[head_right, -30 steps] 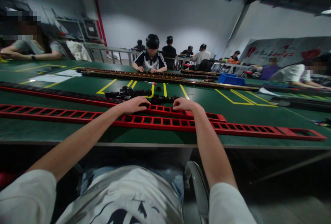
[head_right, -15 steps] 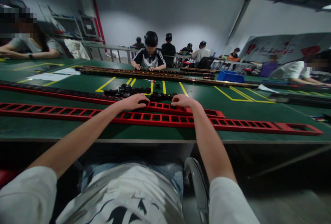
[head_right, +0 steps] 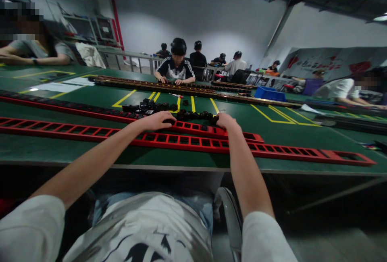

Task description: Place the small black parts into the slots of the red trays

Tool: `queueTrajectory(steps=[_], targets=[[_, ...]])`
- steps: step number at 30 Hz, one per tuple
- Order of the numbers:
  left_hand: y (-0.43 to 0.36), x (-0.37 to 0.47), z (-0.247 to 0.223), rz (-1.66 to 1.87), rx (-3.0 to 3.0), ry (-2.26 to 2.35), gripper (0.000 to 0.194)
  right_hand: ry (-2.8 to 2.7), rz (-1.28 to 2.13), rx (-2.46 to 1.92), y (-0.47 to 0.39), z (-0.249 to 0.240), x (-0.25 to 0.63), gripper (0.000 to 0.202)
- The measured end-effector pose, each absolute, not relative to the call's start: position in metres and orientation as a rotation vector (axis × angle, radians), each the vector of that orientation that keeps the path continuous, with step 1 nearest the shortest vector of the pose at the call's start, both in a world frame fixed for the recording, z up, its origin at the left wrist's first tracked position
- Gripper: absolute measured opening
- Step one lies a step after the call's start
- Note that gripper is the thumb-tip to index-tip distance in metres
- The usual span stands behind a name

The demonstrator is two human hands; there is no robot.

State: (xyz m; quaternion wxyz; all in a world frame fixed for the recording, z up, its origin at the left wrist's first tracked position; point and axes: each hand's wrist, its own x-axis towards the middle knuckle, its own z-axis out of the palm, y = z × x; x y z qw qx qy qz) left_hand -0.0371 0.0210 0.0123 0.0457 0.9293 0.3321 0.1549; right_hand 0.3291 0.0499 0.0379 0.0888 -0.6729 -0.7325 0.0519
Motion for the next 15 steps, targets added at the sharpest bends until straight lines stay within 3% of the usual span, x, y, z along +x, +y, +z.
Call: queueTrajectory(steps=[8, 11, 15], targets=[[0.023, -0.038, 0.011, 0.499, 2.84, 1.009, 0.035, -2.116, 0.091, -2.128, 0.039, 0.048, 0.314, 0.039], [0.023, -0.038, 0.011, 0.502, 2.836, 1.014, 0.036, -2.076, 0.094, -1.962, 0.042, 0.05, 0.311, 0.035], [0.02, -0.038, 0.012, 0.505, 2.838, 1.043, 0.036, -2.043, 0.388, -1.624, 0.044, 0.045, 0.296, 0.039]])
